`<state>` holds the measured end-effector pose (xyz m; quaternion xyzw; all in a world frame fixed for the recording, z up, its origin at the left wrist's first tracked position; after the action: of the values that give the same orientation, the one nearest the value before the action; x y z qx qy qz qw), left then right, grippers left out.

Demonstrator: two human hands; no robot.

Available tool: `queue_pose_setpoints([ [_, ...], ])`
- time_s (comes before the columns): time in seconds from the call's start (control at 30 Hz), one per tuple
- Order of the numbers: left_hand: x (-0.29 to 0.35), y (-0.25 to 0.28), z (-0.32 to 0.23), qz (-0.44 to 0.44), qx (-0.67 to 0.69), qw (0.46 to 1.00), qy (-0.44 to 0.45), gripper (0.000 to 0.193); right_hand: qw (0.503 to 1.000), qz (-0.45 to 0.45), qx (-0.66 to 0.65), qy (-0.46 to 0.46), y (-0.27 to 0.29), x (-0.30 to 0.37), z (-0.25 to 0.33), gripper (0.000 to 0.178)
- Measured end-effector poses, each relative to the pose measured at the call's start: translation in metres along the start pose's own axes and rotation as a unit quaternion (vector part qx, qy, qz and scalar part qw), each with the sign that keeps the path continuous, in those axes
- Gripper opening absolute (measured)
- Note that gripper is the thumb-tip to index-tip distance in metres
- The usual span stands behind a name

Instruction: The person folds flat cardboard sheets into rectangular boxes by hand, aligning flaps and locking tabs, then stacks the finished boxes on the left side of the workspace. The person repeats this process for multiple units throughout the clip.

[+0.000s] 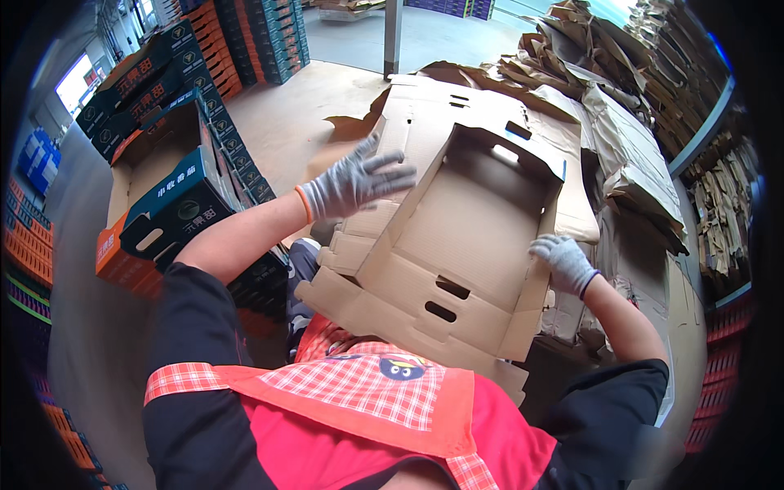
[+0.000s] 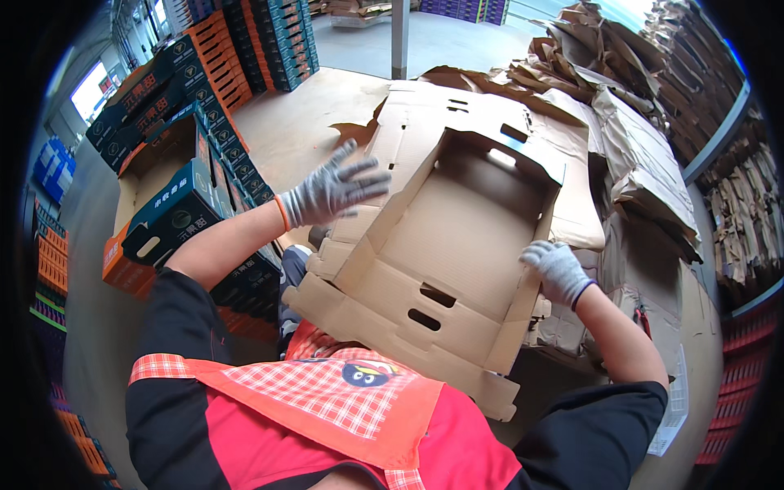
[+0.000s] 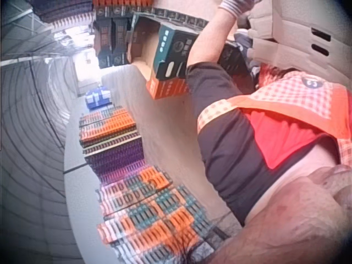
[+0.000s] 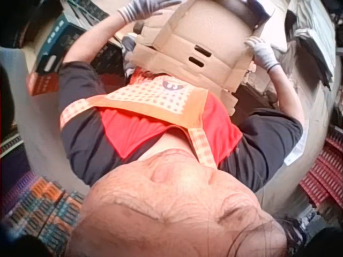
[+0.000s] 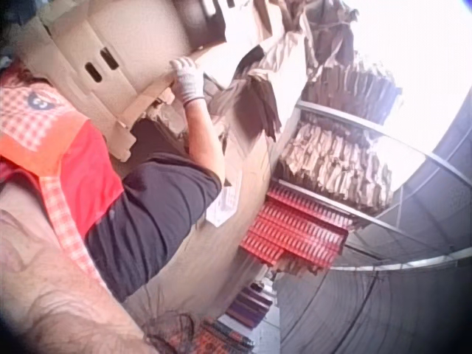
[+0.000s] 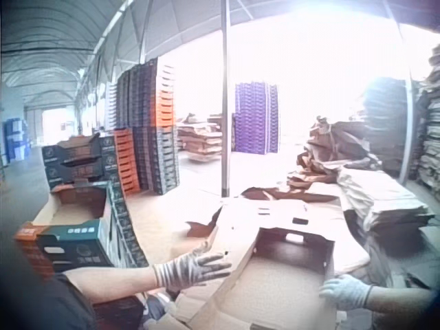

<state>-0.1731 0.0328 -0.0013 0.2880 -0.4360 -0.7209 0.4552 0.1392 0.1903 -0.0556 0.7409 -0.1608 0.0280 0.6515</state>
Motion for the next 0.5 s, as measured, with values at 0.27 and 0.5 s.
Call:
queue_pose_setpoints([
  [0.27,-0.049,-0.010,-0.042,0.106,0.243,0.961,-0.076,0.039,0.948,-0.146,-0.267,-0.092,0.057,0.020,0.052,0.061],
  [0.5,0.009,0.055,-0.054,-0.015,0.270,0.961,-0.057,0.032,0.936,-0.270,-0.217,-0.066,0.105,0.032,0.044,0.024],
])
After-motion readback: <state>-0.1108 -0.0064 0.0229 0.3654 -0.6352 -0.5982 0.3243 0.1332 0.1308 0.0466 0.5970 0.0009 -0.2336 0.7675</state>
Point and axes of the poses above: each hand's wrist, its own x-axis away from the middle knuckle, its own y-axis out of the back of the hand, z = x × y, the point moved 8 cm from there along -x, towards the middle knuckle, and after that the axes turned 13 degrees about z, right-handed, at the moved point
